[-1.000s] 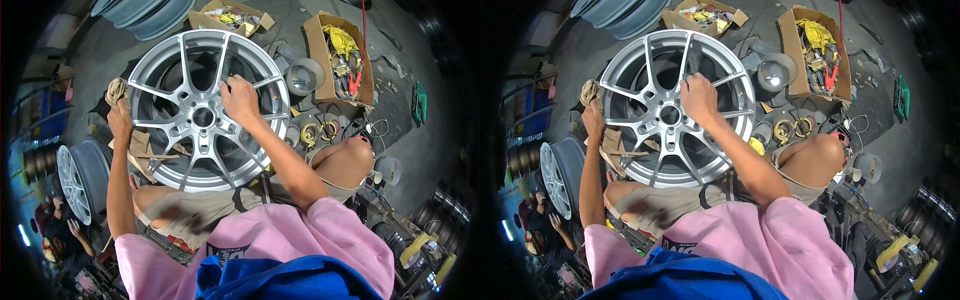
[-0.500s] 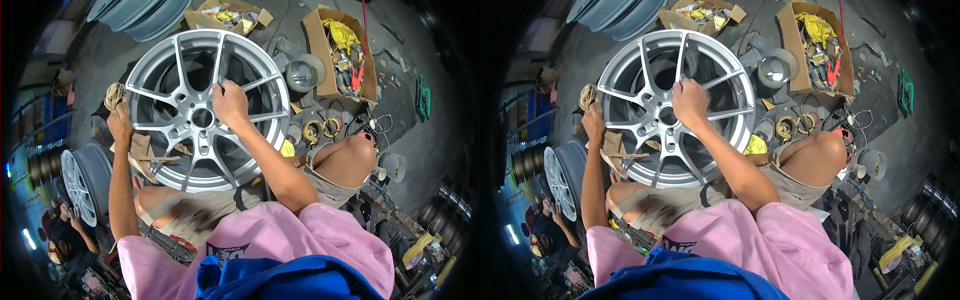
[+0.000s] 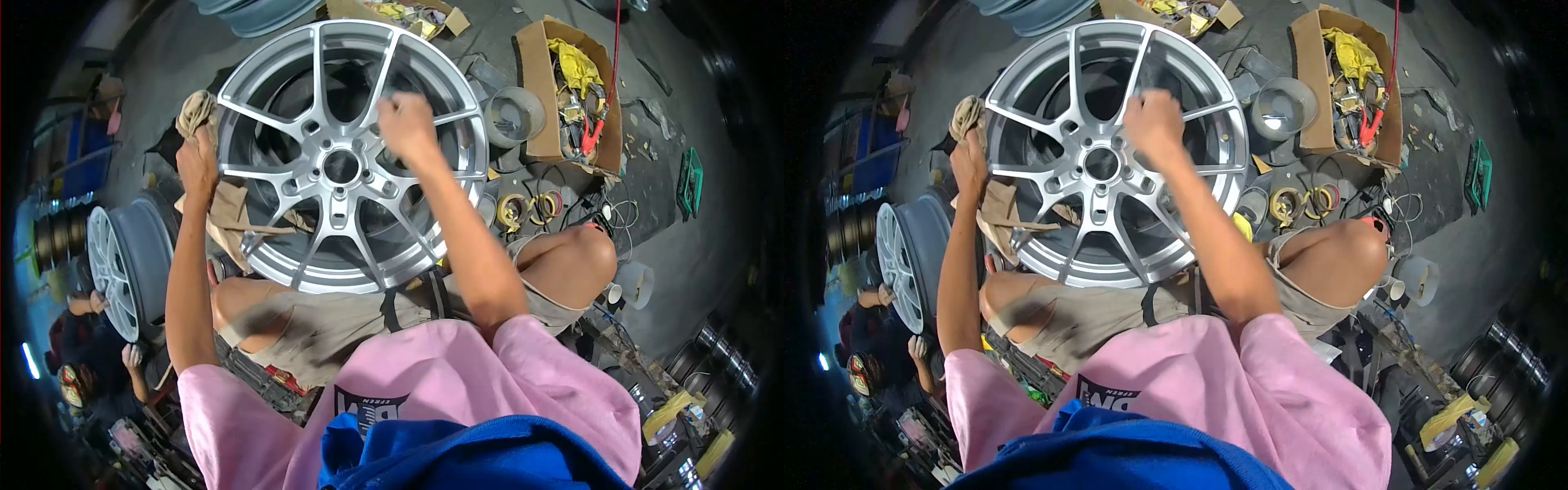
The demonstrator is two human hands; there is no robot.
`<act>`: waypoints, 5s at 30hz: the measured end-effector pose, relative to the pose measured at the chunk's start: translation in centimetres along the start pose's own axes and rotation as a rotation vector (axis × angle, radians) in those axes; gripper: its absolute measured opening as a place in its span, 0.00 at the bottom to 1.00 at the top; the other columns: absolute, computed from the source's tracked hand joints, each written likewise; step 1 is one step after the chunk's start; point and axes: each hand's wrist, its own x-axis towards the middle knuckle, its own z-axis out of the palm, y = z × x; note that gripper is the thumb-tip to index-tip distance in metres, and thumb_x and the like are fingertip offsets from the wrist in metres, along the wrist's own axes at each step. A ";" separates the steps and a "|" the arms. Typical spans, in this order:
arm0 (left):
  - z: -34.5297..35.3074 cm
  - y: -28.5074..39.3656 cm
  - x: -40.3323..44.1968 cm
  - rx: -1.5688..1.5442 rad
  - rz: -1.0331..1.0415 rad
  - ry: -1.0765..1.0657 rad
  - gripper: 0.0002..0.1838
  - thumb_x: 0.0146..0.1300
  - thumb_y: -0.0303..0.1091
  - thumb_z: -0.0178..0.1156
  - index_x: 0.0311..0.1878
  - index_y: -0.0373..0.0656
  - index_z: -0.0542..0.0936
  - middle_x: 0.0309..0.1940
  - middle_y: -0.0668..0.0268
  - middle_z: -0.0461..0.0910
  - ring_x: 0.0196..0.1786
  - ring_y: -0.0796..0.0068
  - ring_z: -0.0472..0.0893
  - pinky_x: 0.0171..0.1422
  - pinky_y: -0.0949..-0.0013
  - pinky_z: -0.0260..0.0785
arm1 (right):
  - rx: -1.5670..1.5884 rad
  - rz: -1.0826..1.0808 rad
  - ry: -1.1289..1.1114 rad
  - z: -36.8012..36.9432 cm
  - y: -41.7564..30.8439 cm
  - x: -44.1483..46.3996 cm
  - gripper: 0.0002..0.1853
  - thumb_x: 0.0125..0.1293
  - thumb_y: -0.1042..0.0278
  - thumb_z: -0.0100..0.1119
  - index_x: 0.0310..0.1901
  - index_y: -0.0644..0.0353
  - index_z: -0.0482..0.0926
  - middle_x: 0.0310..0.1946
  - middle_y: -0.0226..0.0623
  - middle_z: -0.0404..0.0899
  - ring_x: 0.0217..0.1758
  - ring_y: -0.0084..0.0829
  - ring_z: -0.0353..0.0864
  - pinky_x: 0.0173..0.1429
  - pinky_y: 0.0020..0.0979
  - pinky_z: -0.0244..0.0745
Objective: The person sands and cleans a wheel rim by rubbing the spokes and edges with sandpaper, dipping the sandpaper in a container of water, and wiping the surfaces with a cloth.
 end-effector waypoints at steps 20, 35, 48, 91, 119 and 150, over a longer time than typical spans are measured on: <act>-0.6 1.2 -0.5 -0.196 -0.120 0.014 0.33 0.76 0.58 0.48 0.52 0.32 0.83 0.43 0.33 0.85 0.50 0.27 0.83 0.59 0.38 0.75 | -1.292 -1.241 -0.233 -6.0 -4.0 5.3 0.15 0.78 0.53 0.58 0.50 0.53 0.89 0.51 0.39 0.82 0.54 0.41 0.84 0.54 0.45 0.77; 0.2 0.7 -0.6 -0.248 -0.089 0.086 0.33 0.77 0.59 0.51 0.50 0.30 0.83 0.38 0.33 0.85 0.47 0.29 0.85 0.56 0.39 0.77 | -1.287 -0.847 -0.301 -4.6 -6.5 8.1 0.19 0.79 0.55 0.55 0.43 0.59 0.90 0.41 0.55 0.81 0.43 0.57 0.86 0.49 0.53 0.82; 0.6 0.4 -1.3 0.144 0.280 0.174 0.15 0.74 0.39 0.53 0.46 0.36 0.81 0.39 0.45 0.82 0.39 0.41 0.86 0.40 0.42 0.79 | -1.243 -1.124 -0.294 -3.8 -6.2 3.4 0.16 0.77 0.52 0.59 0.43 0.53 0.92 0.48 0.44 0.77 0.55 0.46 0.80 0.56 0.49 0.74; -2.6 1.8 -0.5 -0.444 -0.171 0.205 0.30 0.76 0.56 0.53 0.52 0.34 0.85 0.43 0.38 0.87 0.50 0.32 0.85 0.58 0.45 0.76 | -1.196 -1.230 -0.207 -4.3 -4.3 3.4 0.14 0.75 0.57 0.61 0.43 0.57 0.91 0.60 0.37 0.80 0.71 0.44 0.72 0.74 0.49 0.67; 7.6 27.7 -3.8 -0.614 0.029 -0.425 0.22 0.68 0.28 0.56 0.62 0.25 0.74 0.64 0.30 0.77 0.66 0.39 0.81 0.66 0.46 0.77 | -0.213 -0.250 0.177 -13.4 3.7 -5.3 0.24 0.83 0.55 0.58 0.31 0.68 0.75 0.19 0.43 0.75 0.21 0.34 0.78 0.29 0.37 0.70; -3.8 -1.6 -2.8 -0.672 -0.069 0.126 0.18 0.69 0.36 0.59 0.54 0.34 0.84 0.43 0.46 0.89 0.50 0.45 0.89 0.57 0.58 0.77 | -0.820 -0.573 -0.289 2.5 -3.0 -4.5 0.27 0.68 0.58 0.67 0.64 0.64 0.81 0.64 0.47 0.80 0.54 0.58 0.87 0.61 0.53 0.83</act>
